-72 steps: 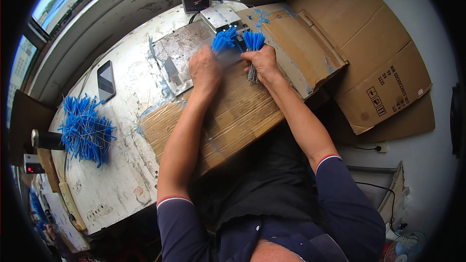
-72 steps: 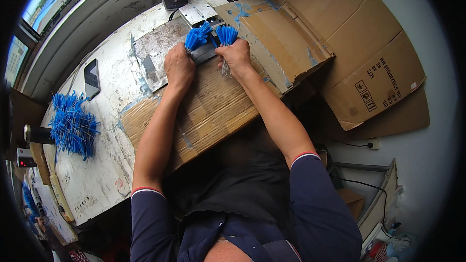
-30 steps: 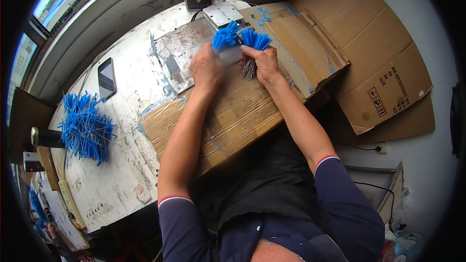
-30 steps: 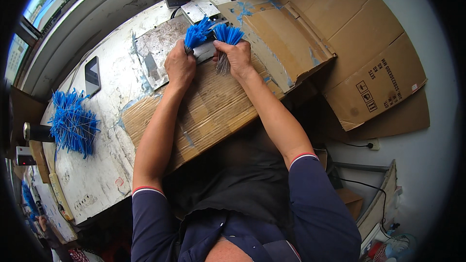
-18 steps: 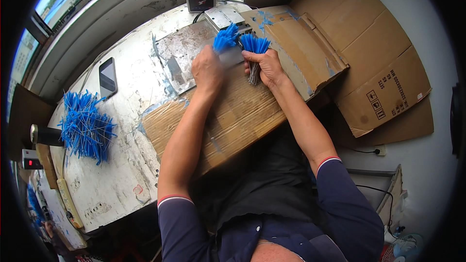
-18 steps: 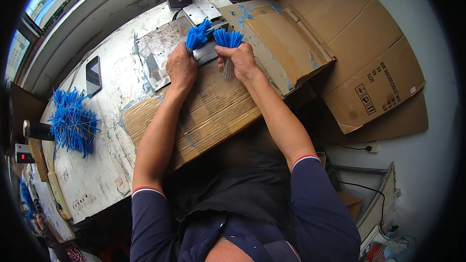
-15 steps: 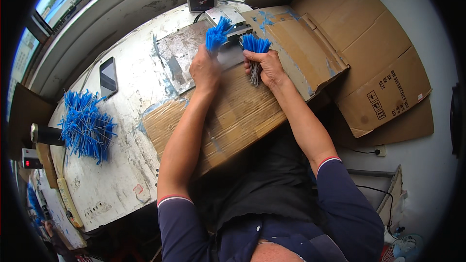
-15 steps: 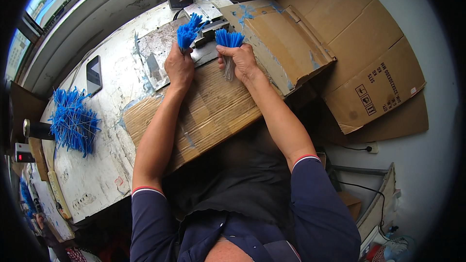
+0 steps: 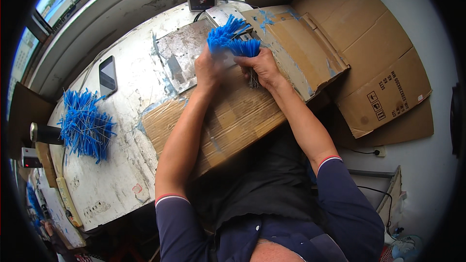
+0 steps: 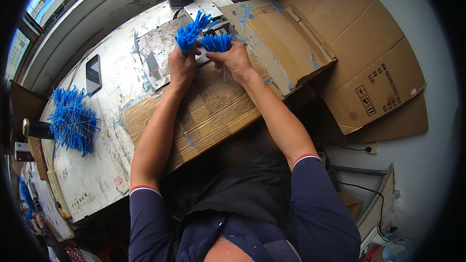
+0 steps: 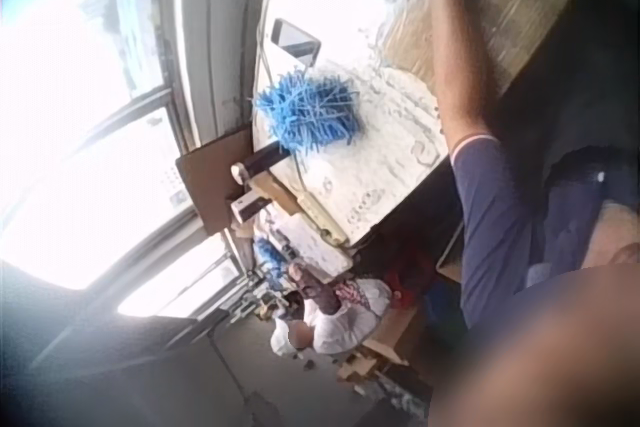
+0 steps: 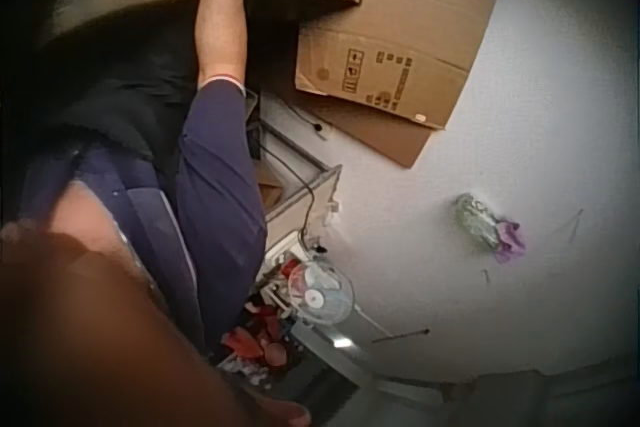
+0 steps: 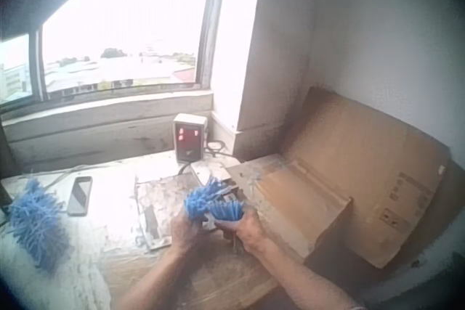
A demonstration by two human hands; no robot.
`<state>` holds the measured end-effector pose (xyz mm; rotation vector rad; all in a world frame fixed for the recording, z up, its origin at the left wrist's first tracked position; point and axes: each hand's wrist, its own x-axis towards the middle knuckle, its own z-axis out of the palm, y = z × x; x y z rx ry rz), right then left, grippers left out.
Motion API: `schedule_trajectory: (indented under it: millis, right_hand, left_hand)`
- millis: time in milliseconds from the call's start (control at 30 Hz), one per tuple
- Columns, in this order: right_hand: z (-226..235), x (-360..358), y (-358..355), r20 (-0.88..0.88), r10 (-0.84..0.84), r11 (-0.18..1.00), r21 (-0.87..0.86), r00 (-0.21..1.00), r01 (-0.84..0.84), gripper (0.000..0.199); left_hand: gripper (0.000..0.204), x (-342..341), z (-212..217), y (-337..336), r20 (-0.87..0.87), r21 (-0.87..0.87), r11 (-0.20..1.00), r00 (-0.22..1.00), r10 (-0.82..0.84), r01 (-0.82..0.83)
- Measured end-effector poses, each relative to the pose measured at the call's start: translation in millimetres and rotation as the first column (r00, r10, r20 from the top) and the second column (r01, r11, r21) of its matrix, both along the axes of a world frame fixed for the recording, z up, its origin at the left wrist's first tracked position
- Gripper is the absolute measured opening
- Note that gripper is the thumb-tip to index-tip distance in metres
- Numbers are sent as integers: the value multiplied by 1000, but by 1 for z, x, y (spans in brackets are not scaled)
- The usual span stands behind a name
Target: Assembling small blue fiber bundles into metal brush ferrules.
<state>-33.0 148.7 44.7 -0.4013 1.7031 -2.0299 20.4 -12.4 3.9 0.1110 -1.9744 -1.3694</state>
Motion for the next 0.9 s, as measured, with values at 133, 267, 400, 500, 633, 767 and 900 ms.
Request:
schedule_trajectory:
  millis: [133,267,400,500,633,767,900]
  right_hand:
    - [2,5,-3,5,39,998,-55,999,-39,14]
    - [0,9,-4,50,54,997,-66,997,-50,16]
    - [-4,13,-1,67,35,994,-110,997,-28,17]
    - [-6,16,4,81,36,989,-144,996,-24,17]
    - [-5,14,9,83,34,988,-152,996,-21,15]
    - [0,12,11,66,-33,992,-120,997,40,16]
    - [3,17,9,-8,5,999,-50,1000,-5,15]
  left_hand:
    - [14,4,6,6,3,73,996,998,-56,56]
    - [14,2,1,4,29,140,990,999,-34,30]
    - [14,0,-3,7,-62,14,997,996,71,-70]
    - [14,-2,-4,8,-89,-15,987,983,159,-161]
    - [14,-5,-8,3,-76,-3,981,978,193,-194]
    - [15,-7,-12,0,-27,26,983,983,180,-180]
    - [16,-7,-15,-2,-63,52,988,987,150,-146]
